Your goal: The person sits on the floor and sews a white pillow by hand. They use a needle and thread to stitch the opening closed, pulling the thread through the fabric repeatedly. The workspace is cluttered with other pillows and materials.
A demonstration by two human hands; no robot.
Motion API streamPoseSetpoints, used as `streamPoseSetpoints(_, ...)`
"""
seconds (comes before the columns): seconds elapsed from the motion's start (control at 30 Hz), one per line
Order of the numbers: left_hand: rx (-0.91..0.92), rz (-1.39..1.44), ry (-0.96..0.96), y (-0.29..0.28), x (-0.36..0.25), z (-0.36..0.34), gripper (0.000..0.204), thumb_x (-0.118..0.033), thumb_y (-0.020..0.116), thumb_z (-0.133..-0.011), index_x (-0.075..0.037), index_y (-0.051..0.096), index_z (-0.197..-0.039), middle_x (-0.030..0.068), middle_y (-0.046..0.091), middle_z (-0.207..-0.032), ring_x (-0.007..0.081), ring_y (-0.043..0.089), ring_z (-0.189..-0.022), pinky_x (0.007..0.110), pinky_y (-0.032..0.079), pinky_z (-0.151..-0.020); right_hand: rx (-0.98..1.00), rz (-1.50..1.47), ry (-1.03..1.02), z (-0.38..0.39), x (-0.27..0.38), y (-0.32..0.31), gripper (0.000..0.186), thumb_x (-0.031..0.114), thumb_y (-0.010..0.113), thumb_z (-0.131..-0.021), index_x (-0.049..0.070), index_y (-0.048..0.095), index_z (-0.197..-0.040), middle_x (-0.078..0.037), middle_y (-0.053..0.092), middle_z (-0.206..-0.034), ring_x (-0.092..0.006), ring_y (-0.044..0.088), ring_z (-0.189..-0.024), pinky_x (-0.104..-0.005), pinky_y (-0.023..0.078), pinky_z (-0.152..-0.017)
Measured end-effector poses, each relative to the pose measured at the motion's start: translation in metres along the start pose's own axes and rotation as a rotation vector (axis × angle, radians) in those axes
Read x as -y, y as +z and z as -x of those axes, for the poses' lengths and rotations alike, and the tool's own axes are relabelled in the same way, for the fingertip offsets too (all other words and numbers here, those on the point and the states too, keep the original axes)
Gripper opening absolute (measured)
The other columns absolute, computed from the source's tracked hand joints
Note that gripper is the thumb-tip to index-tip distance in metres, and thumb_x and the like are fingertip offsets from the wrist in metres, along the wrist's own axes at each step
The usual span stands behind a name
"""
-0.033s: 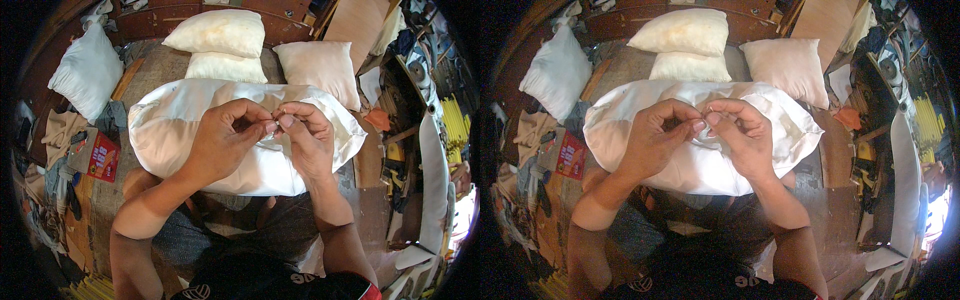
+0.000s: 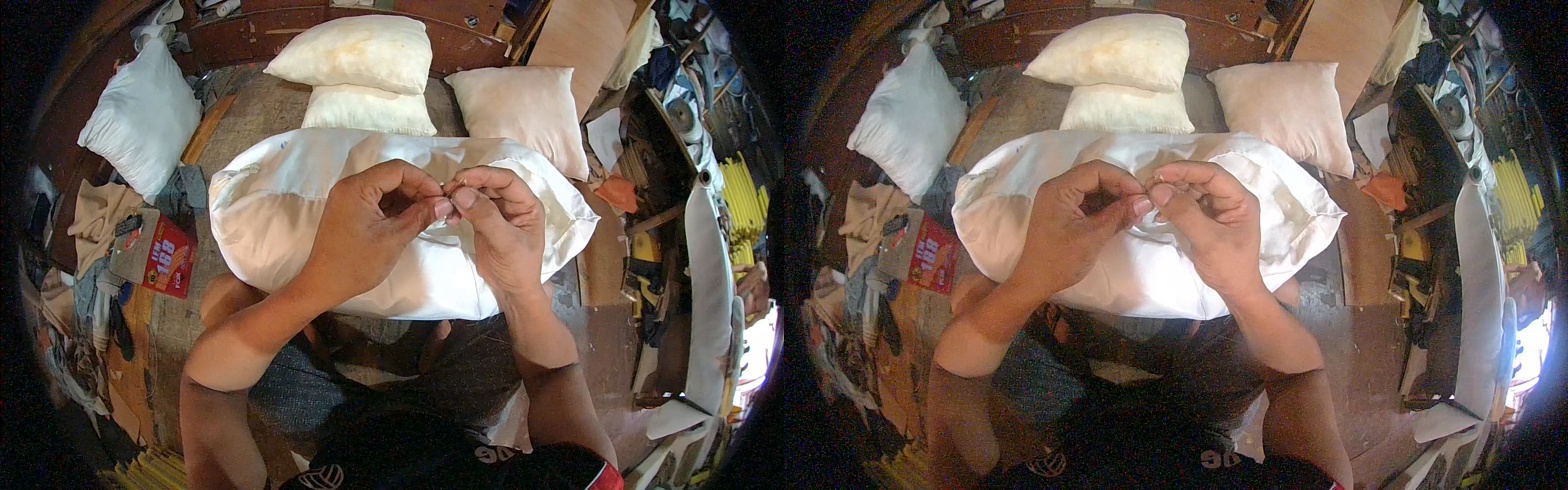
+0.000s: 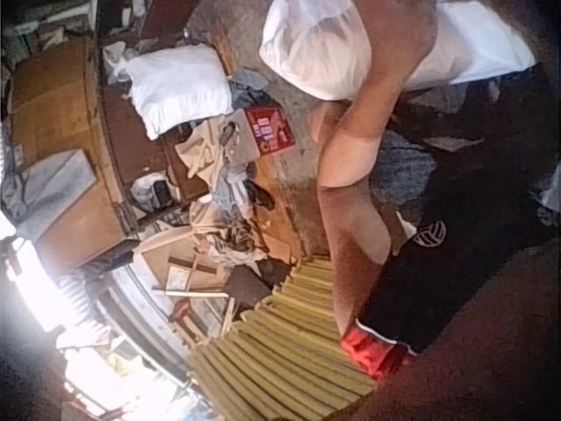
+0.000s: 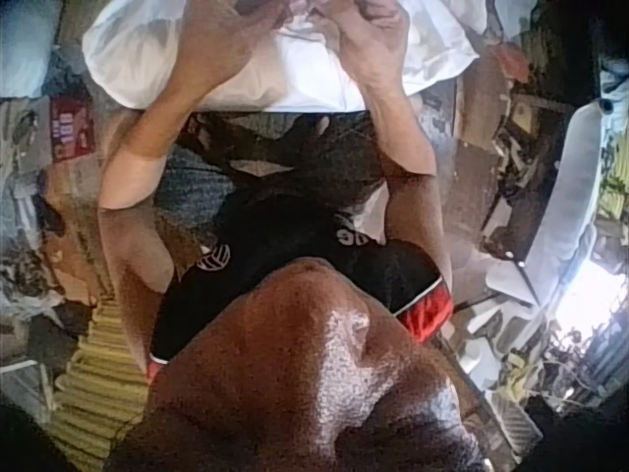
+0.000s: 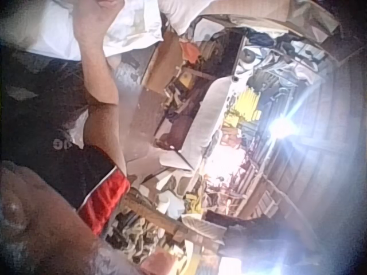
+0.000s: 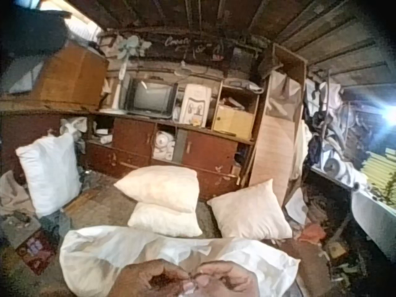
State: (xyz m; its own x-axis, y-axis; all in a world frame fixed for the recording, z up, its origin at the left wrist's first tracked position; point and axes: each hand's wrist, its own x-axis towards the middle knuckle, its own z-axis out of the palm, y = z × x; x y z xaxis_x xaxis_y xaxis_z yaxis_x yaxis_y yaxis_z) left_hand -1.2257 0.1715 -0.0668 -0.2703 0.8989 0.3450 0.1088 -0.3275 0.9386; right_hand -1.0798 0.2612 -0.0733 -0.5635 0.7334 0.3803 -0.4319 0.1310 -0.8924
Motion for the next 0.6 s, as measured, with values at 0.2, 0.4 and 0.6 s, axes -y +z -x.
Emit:
streamPoseSetpoints(0.2, -0.016, -0.079, 0.015, 0.002, 0.001, 0.001, 0.012, -0.009, 0.070, -0.084, -0.001, 0.065, -0.092, 0.0016, 0.065, -0.083, 0.0058, 0.057, -0.073, 0.021, 0.046, -0.065, -0.070, 0.179, -0.036, 0.005, 0.004, 0.004, 0.016, 0.001, 0.066, -0.085, -0.003, 0.064, -0.100, -0.006, 0.067, -0.092, -0.0078, 0.059, -0.080, -0.0212, 0.047, -0.070)
streamPoseSetpoints(0.4, -0.095, -0.091, 0.106, 0.003, -0.005, 0.003, 0.014, -0.005, 0.065, -0.085, 0.003, 0.065, -0.096, 0.0091, 0.068, -0.089, 0.0111, 0.064, -0.082, 0.026, 0.054, -0.074, -0.091, 0.638, -0.392, 0.005, 0.000, 0.007, 0.013, -0.001, 0.068, -0.080, -0.001, 0.067, -0.093, -0.009, 0.068, -0.089, -0.0127, 0.061, -0.075, -0.0235, 0.048, -0.069)
streamPoseSetpoints(0.6, -0.112, -0.161, 0.172, 0.003, -0.004, 0.005, 0.010, -0.003, 0.064, -0.086, 0.002, 0.067, -0.094, 0.0068, 0.068, -0.091, 0.0085, 0.062, -0.082, 0.023, 0.051, -0.073, -0.086, 0.818, -0.533, 0.006, 0.002, 0.011, 0.015, -0.003, 0.069, -0.076, 0.000, 0.068, -0.091, -0.014, 0.067, -0.087, -0.0214, 0.064, -0.075, -0.0290, 0.050, -0.068)
